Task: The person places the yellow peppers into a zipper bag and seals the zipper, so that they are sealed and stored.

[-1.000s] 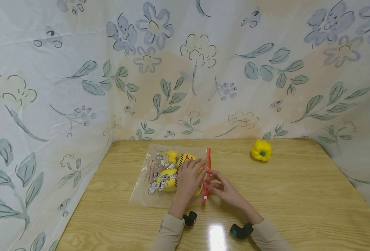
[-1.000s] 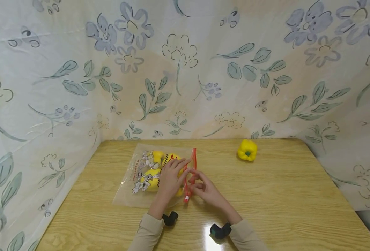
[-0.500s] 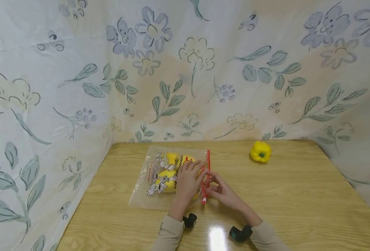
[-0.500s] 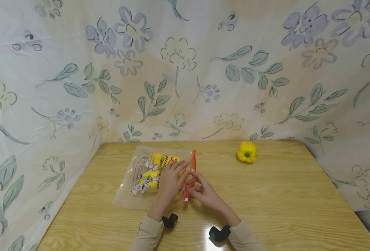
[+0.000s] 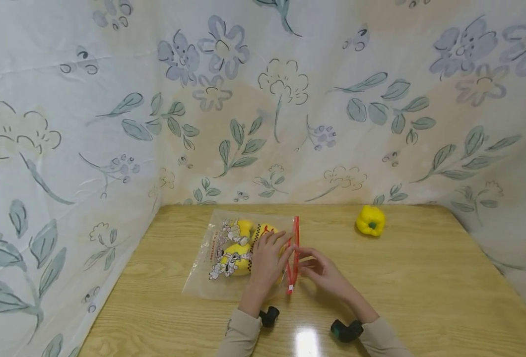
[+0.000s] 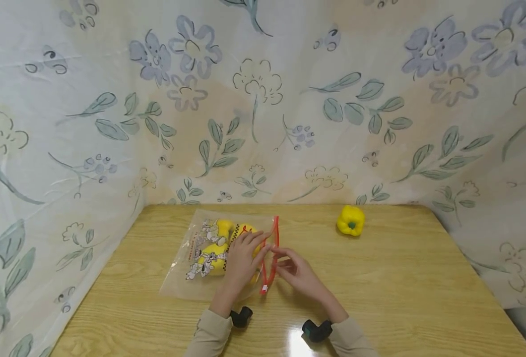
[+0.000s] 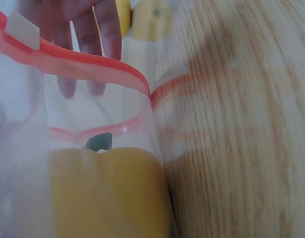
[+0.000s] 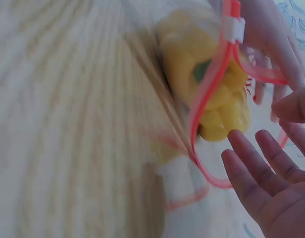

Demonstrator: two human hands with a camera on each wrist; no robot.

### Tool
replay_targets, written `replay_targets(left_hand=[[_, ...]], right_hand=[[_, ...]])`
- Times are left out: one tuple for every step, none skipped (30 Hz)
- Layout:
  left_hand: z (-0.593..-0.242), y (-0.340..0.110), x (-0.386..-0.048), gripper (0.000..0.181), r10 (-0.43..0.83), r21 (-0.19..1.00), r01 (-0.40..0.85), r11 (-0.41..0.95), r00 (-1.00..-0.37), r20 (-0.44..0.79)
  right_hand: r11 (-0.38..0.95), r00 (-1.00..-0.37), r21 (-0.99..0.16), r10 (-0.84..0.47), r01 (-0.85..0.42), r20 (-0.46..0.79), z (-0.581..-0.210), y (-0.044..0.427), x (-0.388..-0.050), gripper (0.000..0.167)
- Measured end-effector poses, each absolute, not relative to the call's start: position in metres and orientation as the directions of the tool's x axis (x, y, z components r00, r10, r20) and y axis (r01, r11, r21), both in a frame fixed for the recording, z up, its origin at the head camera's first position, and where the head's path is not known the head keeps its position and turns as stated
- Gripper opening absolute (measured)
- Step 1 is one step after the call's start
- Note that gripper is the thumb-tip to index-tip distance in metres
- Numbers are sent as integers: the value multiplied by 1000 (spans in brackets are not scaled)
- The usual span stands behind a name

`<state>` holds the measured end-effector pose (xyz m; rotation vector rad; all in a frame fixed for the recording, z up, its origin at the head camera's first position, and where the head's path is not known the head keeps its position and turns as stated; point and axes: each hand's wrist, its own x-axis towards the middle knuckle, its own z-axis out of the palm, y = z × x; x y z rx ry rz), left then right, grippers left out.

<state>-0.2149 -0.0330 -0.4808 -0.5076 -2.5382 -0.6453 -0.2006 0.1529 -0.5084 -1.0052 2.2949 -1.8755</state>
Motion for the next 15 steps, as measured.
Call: replay_targets(left_hand=[[-481, -33, -215, 36, 230, 350, 453, 820, -821, 522], [-481, -34, -215, 36, 229, 352, 451, 820, -822, 521], [-482, -34, -215, 36, 228, 351, 451, 821, -822, 522], [-482, -34, -215, 36, 228, 348, 451, 822, -820, 525], [-482, -34, -215, 37, 227, 347, 452, 822, -818, 528], [-483, -34, -216, 37, 225, 345, 451, 823, -817, 531], [-483, -34, -216, 38, 223, 343, 452, 824, -814, 537], [-483, -34, -216, 38, 220, 342, 449, 825, -813, 539], [-483, -34, -216, 39, 216, 344, 448, 825, -813, 541], [-484, -34, -216, 39, 211, 347, 447, 825, -812, 544], [-484, -33, -216, 39, 206, 351, 443, 825, -814, 544], [-484, -33, -216, 40, 200, 355, 439, 826, -815, 543], [-485, -32, -217, 40, 196, 359, 436, 825, -817, 542], [-485, -32, -217, 41, 191, 362, 432, 826, -819, 541], [-486, -32, -217, 41, 187, 365, 429, 826, -820, 540]], right_hand=[[105, -798, -873, -469, -477, 379, -505, 153, -199, 44], [133, -800, -861, -459, -491, 386, -500, 154, -198, 44], [159, -802, -849, -449, -505, 393, -495, 155, -196, 42], [185, -803, -834, -441, -520, 402, -491, 156, -194, 41], [211, -802, -818, -432, -535, 413, -486, 156, -193, 40], [239, -800, -799, -424, -552, 426, -482, 158, -193, 38], [268, -799, -780, -414, -566, 437, -479, 159, -192, 38], [287, -797, -766, -406, -576, 447, -477, 161, -193, 37], [306, -796, -752, -399, -583, 455, -477, 164, -194, 36], [321, -797, -743, -389, -588, 462, -477, 167, -196, 36], [333, -800, -738, -379, -587, 465, -478, 170, -198, 36], [346, -804, -734, -369, -584, 466, -481, 174, -201, 37], [354, -811, -736, -359, -576, 462, -483, 178, -203, 37], [362, -816, -737, -351, -571, 460, -486, 183, -206, 38], [366, -823, -743, -341, -561, 454, -489, 187, -209, 39]])
